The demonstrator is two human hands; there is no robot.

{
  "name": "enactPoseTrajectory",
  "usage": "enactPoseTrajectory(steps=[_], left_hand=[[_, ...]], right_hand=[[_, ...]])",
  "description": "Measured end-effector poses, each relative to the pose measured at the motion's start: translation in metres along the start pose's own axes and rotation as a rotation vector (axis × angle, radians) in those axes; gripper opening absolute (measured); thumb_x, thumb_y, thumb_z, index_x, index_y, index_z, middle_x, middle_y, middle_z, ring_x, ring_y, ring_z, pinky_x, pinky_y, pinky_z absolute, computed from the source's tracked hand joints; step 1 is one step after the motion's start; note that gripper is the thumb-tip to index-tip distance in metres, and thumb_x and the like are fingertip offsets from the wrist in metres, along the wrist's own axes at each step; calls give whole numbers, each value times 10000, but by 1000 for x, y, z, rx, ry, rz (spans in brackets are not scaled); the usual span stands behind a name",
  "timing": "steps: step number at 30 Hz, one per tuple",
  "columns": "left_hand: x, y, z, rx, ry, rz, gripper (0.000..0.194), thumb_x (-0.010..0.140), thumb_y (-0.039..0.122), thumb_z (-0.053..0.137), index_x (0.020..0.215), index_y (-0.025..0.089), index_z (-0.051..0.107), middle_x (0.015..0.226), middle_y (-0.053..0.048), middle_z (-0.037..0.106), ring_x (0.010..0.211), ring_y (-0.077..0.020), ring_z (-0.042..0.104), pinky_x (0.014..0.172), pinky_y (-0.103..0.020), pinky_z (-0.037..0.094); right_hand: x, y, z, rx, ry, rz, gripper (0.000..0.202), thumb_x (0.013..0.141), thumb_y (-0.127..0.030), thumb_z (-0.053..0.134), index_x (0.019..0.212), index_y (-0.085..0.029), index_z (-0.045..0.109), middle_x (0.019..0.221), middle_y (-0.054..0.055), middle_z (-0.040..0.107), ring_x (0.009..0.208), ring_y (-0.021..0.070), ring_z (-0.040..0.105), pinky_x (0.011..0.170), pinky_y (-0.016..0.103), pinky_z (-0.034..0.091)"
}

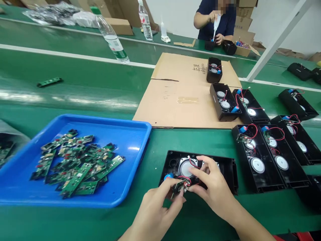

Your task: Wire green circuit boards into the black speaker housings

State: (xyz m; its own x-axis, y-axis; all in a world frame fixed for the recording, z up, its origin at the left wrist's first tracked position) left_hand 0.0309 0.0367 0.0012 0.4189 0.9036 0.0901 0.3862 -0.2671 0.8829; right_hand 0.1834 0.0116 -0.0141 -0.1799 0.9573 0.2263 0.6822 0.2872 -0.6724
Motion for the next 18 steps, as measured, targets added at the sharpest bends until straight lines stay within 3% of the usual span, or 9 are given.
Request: enactPoseTrajectory(steps=[1, 3, 6, 8, 13, 18], left_hand=[[-1, -1, 0, -5, 27, -30, 117, 812, 149, 504, 823, 254, 553, 592, 93, 705, 520, -93, 687, 511, -111, 509], [-3, -1, 0, -13, 85, -85, 89, 815, 174, 518, 827, 256, 552, 608, 93, 721, 536, -100, 701, 518, -109, 520], [-3, -1, 0, 0, 196, -155, 40, 811, 217, 541, 833, 250, 547, 610, 78, 734, 556, -122, 715, 478, -110, 523], [0, 1, 2, 15, 252, -165, 16, 805, 239, 550, 818, 244, 541, 606, 63, 737, 554, -136, 718, 450, -115, 522], [10, 5, 10, 9, 259, -98, 74, 780, 212, 557, 724, 238, 517, 628, 42, 748, 545, -127, 713, 461, -111, 522], [8, -3, 17, -30, 207, -129, 110, 787, 211, 574, 693, 236, 523, 672, 36, 754, 603, -131, 722, 534, -129, 542]], right_hand=[[1, 1, 0, 19, -39, 14, 330, 852, -308, 613, 1167, -229, 556, 1242, 119, 499, 958, 228, 523, 808, 395, 494], [1, 4, -2, 108, -65, 62, 307, 838, -286, 633, 1134, -248, 560, 1139, 74, 576, 973, 222, 531, 831, 383, 492], [0, 15, -13, 283, 160, 245, 68, 874, -233, 569, 940, -228, 553, 827, 11, 622, 753, 157, 580, 658, 275, 510], [-3, 18, -17, 329, 270, 283, 19, 884, -210, 549, 874, -222, 538, 743, -10, 610, 662, 133, 576, 579, 235, 484], [-4, 1, -10, 140, 219, -57, 127, 916, -132, 476, 869, -195, 576, 727, 12, 608, 667, 142, 539, 615, 263, 453], [-6, -1, -6, 14, 279, -59, 162, 937, -139, 432, 824, -172, 543, 696, 22, 589, 618, 143, 500, 576, 270, 424]])
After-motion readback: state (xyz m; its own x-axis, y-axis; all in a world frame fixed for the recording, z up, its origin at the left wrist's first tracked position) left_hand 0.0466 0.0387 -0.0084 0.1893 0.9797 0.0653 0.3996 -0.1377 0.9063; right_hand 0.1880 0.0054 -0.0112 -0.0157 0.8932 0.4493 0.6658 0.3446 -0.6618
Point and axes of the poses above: each hand's wrist, its own x-axis towards the middle knuckle, its own z-axis out of the palm, y = z × x, the point moved 4 cm from there along x, towards the middle knuckle
